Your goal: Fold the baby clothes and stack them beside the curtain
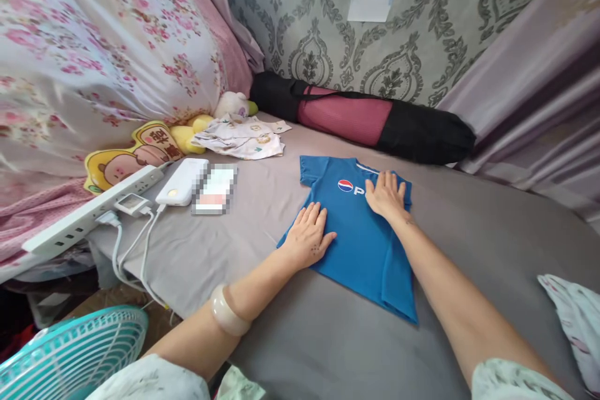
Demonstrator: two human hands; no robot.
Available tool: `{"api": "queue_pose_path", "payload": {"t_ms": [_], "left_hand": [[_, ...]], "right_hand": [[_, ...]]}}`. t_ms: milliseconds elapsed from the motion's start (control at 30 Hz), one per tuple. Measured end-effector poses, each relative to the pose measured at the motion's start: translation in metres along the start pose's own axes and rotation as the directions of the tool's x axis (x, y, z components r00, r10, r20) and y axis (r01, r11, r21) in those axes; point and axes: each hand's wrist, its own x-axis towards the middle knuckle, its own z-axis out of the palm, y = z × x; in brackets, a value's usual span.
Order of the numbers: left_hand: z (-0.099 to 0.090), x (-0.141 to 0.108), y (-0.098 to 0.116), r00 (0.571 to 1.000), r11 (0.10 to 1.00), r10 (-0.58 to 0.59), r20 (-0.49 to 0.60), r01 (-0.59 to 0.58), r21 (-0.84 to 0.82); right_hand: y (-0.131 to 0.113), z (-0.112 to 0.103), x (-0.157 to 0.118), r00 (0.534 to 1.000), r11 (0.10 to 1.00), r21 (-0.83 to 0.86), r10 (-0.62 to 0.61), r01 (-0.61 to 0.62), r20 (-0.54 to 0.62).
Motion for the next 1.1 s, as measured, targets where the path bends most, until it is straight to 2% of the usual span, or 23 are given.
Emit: {"api": "queue_pose_path", "payload": {"t_ms": [67,133,233,333,400,433,533,667,767,833,933,1000,1100], "left_hand": [[0.0,0.0,-0.001,1.0,1.0,-0.017,-0.027,0.016,-0.018],[-0.002,0.0,-0.001,0.999,1.0,-0.014,-0.046,0.013,-0.027],[-0.01,0.0,-0.003,0.994,1.0,-0.019,-0.11,0.017,-0.018],[-0.024,-0.001,-0.009,0.976,0.991,-0.129,-0.177,0.134,0.018],[-0.031,-0.002,-0.015,0.963,0.973,-0.214,-0.161,0.224,0.046],[-0.033,-0.002,-0.017,0.958,0.964,-0.25,-0.143,0.261,0.059],[-0.036,-0.002,-0.021,0.94,0.939,-0.33,-0.089,0.336,0.074],[-0.036,-0.002,-0.02,0.931,0.93,-0.364,-0.028,0.365,0.048],[-0.038,-0.002,-0.019,0.942,0.94,-0.33,-0.063,0.334,0.072],[-0.039,-0.001,-0.018,0.963,0.962,-0.246,-0.112,0.257,0.092],[-0.032,0.001,-0.021,0.991,0.996,-0.049,-0.125,0.058,0.074],[-0.024,0.002,-0.023,0.994,0.997,0.051,-0.098,-0.045,0.06],[-0.014,0.002,-0.026,0.996,0.995,0.079,-0.05,-0.075,0.071]], "right_hand": [[-0.015,0.002,-0.004,0.996,0.997,0.03,-0.066,0.064,0.062],[-0.027,0.004,-0.008,0.99,0.997,0.04,-0.074,0.069,0.12],[-0.042,0.005,-0.014,0.988,0.996,0.024,-0.089,0.087,0.125],[-0.064,0.004,-0.021,0.962,0.967,0.051,-0.254,0.25,0.105],[-0.084,0.005,-0.025,0.929,0.934,0.098,-0.353,0.344,0.109],[-0.095,0.006,-0.027,0.925,0.928,0.12,-0.366,0.353,0.107],[-0.119,0.012,-0.027,0.94,0.938,0.163,-0.326,0.307,0.104],[-0.128,0.012,-0.022,0.943,0.941,0.178,-0.31,0.287,0.121],[-0.128,-0.001,-0.014,0.945,0.931,0.186,-0.325,0.314,0.034],[-0.133,-0.012,-0.008,0.931,0.911,0.201,-0.366,0.359,-0.004],[-0.149,-0.026,-0.005,0.879,0.877,0.211,-0.462,0.432,0.12],[-0.16,-0.031,-0.005,0.862,0.882,0.183,-0.466,0.434,0.2],[-0.171,-0.032,-0.002,0.871,0.903,0.148,-0.428,0.402,0.243]]}}
